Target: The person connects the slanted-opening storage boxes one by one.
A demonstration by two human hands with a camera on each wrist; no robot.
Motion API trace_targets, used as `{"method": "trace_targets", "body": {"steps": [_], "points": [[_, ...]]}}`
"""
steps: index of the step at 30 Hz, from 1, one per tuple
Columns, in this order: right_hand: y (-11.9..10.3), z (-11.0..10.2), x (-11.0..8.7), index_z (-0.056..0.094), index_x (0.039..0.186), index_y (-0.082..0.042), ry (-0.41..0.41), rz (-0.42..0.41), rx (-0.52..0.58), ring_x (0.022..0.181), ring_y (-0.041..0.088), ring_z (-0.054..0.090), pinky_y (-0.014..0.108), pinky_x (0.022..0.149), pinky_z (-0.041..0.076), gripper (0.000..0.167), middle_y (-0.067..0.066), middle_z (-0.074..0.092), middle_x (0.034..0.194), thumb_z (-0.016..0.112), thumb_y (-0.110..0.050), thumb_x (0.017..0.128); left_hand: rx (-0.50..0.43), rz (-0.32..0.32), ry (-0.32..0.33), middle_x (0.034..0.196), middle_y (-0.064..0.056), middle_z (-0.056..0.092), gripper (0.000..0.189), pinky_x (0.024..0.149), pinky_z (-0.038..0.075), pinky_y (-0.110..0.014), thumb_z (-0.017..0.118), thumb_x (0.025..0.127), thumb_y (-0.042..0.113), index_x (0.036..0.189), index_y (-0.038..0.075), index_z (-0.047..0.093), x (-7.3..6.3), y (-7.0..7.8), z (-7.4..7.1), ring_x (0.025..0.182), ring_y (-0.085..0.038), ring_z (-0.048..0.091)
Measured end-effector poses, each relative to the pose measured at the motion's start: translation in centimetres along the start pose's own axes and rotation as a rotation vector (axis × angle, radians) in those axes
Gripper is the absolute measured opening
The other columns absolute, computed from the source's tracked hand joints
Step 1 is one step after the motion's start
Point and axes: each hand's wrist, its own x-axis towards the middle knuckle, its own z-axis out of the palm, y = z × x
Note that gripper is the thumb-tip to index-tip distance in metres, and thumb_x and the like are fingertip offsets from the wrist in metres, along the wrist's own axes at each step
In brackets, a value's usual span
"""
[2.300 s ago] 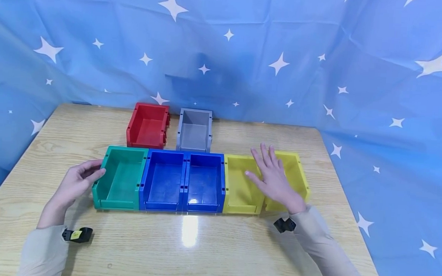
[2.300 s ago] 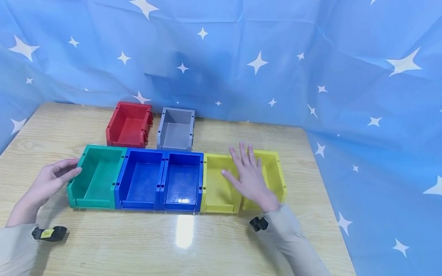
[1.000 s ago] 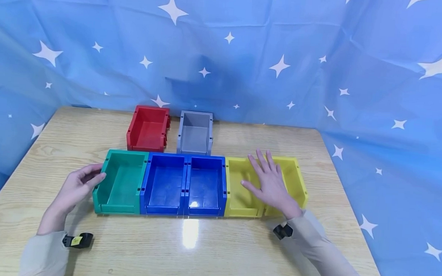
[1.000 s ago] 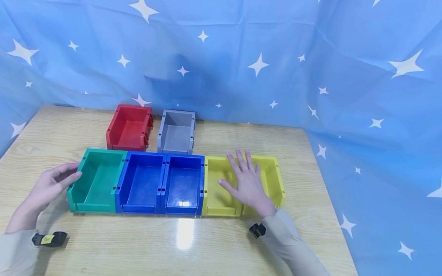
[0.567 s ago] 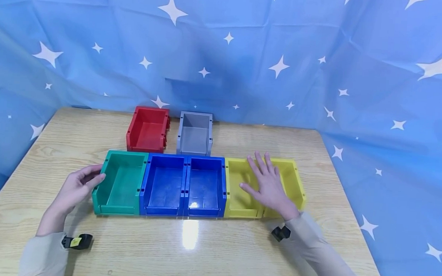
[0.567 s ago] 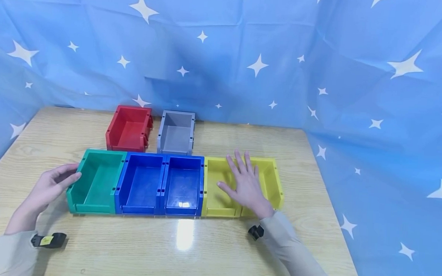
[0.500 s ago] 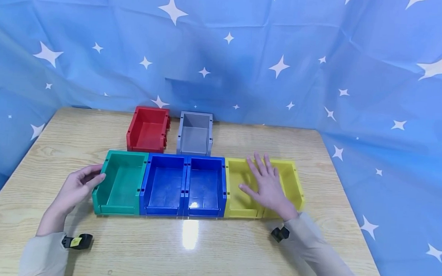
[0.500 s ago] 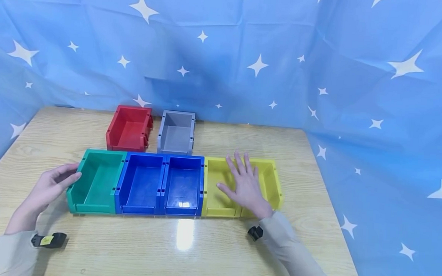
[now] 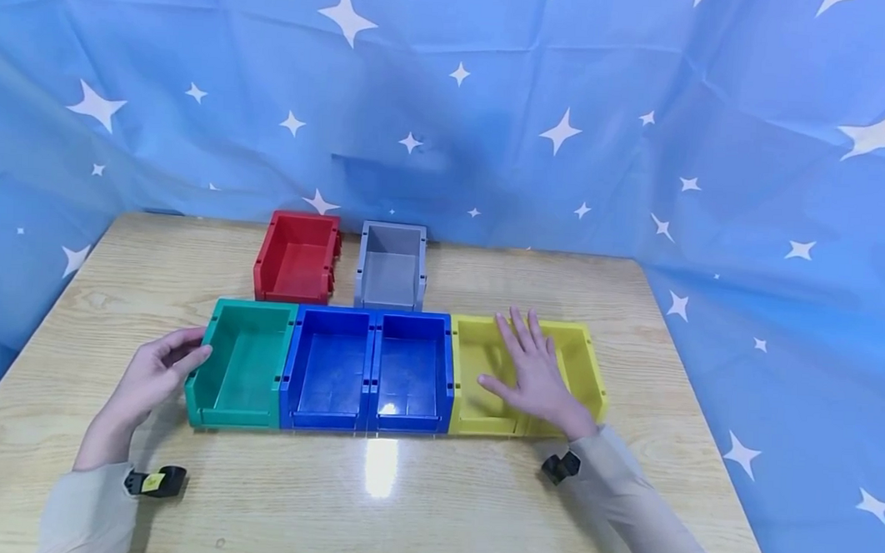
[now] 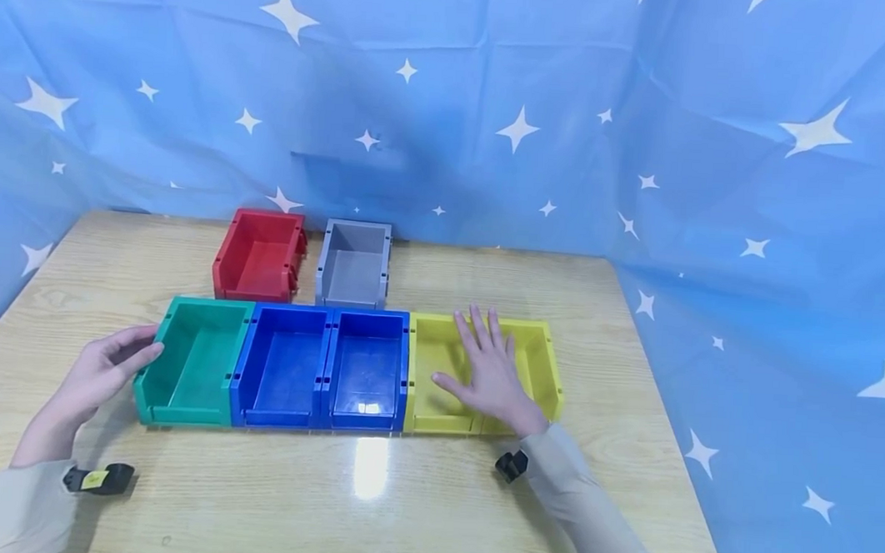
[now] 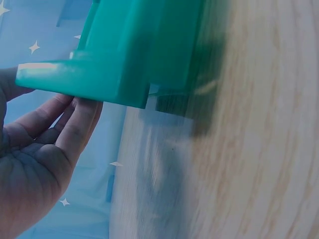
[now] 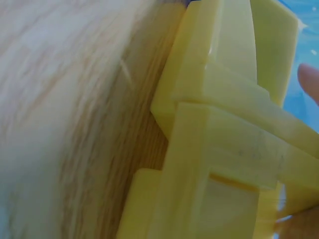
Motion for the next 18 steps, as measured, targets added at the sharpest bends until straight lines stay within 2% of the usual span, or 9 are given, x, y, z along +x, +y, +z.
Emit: {"method": "trace_targets", "body": {"steps": [4,10,12,16,18], "points": [[0.1,-0.3,0.0,0.012,0.151,-0.011,-0.03,-0.006,0.008,0.14,0.036,-0.011,0.072,0.099,0.007,0.088,0.011,-0.002,0.156,0.053,-0.055,0.087,-0.001,-0.01,-0.005,0.099,0.022,0.052,0.044,0.072,0.044,-0.008,0.053,0.097,0.019,0.126,-0.013,0.048,0.0,0.1,-0.1,0.087,0.009,0.051],[0.6,-1.2,0.1,0.009,0.151,-0.01,-0.081,-0.021,0.06,0.14,0.035,-0.012,0.07,0.102,0.004,0.078,0.013,-0.005,0.155,0.045,-0.049,0.094,0.011,-0.02,-0.013,0.1,0.021,0.051,0.045,0.071,0.044,-0.008,0.054,0.096,0.02,0.127,-0.012,0.047,0.1,0.2,-0.2,0.087,0.009,0.05],[0.7,-1.4,0.3,0.015,0.15,-0.006,-0.038,-0.031,0.09,0.14,0.038,-0.005,0.066,0.105,0.006,0.074,0.017,0.001,0.154,0.047,-0.044,0.095,0.016,-0.02,-0.014,0.1,0.02,0.051,0.045,0.071,0.044,-0.008,0.054,0.096,0.02,0.127,-0.012,0.048,0.1,0.1,-0.2,0.087,0.009,0.05],[1.0,-2.4,1.3,0.031,0.143,0.003,0.121,-0.031,0.168,0.136,0.044,0.018,0.06,0.107,0.016,0.065,0.025,0.021,0.149,0.056,-0.03,0.093,0.027,-0.025,-0.016,0.1,0.018,0.052,0.045,0.071,0.044,-0.007,0.053,0.096,0.021,0.127,-0.011,0.047,0.1,0.1,-0.2,0.087,0.01,0.05],[1.0,-3.4,1.9,0.036,0.139,0.006,0.184,-0.019,0.226,0.133,0.043,0.027,0.056,0.108,0.02,0.061,0.026,0.03,0.145,0.06,-0.022,0.091,0.034,-0.03,-0.017,0.101,0.015,0.052,0.045,0.071,0.044,-0.007,0.053,0.097,0.021,0.128,-0.011,0.047,0.1,0.1,-0.3,0.087,0.01,0.05]]}}
